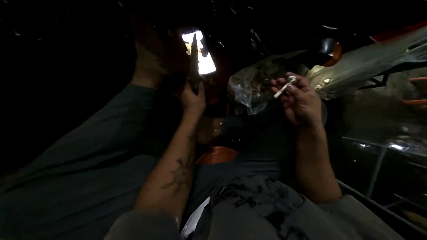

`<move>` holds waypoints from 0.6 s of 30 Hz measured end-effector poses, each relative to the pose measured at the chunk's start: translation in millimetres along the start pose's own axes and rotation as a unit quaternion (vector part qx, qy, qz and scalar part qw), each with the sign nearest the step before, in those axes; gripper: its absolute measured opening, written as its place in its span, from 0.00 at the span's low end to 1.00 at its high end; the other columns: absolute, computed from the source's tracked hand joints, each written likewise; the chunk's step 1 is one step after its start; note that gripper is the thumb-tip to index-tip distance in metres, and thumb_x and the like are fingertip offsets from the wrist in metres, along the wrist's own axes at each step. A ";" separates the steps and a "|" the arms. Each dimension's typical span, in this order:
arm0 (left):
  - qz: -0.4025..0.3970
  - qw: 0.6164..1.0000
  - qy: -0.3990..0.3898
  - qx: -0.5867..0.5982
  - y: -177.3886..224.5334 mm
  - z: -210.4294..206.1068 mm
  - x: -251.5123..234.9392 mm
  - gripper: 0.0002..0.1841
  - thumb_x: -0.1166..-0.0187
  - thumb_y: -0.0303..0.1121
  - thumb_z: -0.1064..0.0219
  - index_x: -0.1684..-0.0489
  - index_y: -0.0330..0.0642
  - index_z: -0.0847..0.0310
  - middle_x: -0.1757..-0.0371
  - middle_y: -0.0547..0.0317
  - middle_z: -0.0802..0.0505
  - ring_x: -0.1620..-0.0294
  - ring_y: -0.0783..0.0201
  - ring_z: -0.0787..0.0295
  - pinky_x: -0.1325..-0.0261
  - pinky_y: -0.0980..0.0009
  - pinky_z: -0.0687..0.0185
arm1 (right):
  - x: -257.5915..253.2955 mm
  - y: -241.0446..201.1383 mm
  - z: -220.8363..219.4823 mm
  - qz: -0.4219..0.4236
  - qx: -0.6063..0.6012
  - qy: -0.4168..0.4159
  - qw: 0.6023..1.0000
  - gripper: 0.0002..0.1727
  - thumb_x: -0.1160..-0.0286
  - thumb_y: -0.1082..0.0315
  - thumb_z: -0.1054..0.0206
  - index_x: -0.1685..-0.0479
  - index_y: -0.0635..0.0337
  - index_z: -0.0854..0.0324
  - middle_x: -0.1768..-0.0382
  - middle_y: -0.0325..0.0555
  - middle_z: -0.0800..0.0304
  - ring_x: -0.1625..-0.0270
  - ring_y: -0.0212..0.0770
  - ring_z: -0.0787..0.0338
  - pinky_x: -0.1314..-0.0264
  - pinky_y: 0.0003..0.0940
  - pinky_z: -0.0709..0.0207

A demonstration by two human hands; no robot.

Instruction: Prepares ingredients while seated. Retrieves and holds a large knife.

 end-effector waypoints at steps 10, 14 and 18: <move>-0.206 0.937 -0.086 0.268 129.2 -31.7 99.9 0.42 0.35 0.30 0.16 0.17 0.34 0.33 0.52 0.58 0.06 0.66 0.74 0.13 0.63 0.76 0.15 | -1.2 42.1 -27.2 -0.081 -0.019 -0.051 0.995 0.16 0.07 0.73 0.54 0.28 0.63 0.31 0.37 0.57 0.11 0.37 0.50 0.08 0.33 0.45 0.14; -0.170 0.960 -0.071 0.213 119.9 -63.4 104.9 0.38 0.30 0.32 0.21 0.17 0.35 0.32 0.44 0.50 0.07 0.53 0.65 0.07 0.47 0.64 0.09 | 6.9 42.9 -29.9 -0.051 0.074 -0.052 0.995 0.18 0.08 0.72 0.50 0.26 0.63 0.26 0.42 0.45 0.08 0.45 0.36 0.06 0.39 0.33 0.12; -0.183 0.967 -0.113 0.137 124.8 -60.8 104.0 0.37 0.28 0.33 0.22 0.15 0.41 0.31 0.41 0.49 0.06 0.46 0.60 0.06 0.38 0.56 0.11 | 9.3 38.8 -20.5 -0.016 0.230 -0.042 0.972 0.19 0.08 0.70 0.47 0.25 0.64 0.23 0.50 0.40 0.07 0.51 0.29 0.08 0.43 0.29 0.11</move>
Point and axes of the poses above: each hand's wrist, its own x-axis away from the middle knuckle, its own z-axis out of the back of the hand, y = z × x, the point moved 7 cm from there along -x, towards the middle knuckle
